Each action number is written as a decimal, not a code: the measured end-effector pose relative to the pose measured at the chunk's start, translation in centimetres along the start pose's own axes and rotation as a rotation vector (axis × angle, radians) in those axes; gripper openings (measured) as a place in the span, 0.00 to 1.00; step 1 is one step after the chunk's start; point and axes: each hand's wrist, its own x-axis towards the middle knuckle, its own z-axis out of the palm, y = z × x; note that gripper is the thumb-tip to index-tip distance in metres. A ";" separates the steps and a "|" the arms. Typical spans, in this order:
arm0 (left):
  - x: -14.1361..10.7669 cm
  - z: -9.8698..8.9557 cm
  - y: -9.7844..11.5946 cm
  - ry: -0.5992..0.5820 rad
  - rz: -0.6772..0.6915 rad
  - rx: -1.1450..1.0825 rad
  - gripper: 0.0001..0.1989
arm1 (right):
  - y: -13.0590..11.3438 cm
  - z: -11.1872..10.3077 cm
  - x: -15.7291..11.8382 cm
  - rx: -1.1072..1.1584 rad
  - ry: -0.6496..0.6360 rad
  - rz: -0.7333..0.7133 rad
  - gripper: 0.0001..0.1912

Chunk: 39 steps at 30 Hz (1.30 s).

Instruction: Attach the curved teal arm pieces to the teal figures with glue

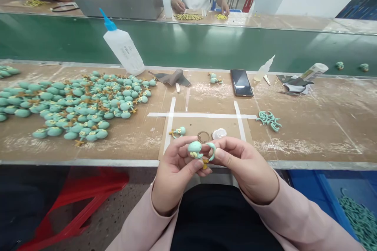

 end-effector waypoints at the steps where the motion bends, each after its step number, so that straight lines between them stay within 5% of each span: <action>1: 0.0 0.1 0.0 0.001 0.001 -0.002 0.20 | 0.0 0.0 0.0 -0.002 0.000 -0.005 0.09; 11: 0.0 0.5 -0.2 0.002 -0.001 -0.033 0.19 | -0.2 0.5 -0.3 -0.076 -0.001 -0.109 0.07; 24: 0.0 1.0 0.6 0.026 -0.098 -0.011 0.19 | -1.1 0.4 -1.2 -0.511 0.017 -0.347 0.06; 32: -0.2 1.4 1.5 -0.096 -0.073 0.008 0.20 | -1.1 0.9 -1.3 -0.929 0.040 -0.708 0.08; 35: -0.3 1.4 1.1 -0.055 -0.025 0.031 0.14 | -0.9 1.1 -1.1 -1.047 0.035 -0.828 0.09; 39: -0.8 1.8 0.6 -0.026 0.014 0.003 0.08 | -0.2 1.2 -1.0 -1.152 0.247 -0.988 0.07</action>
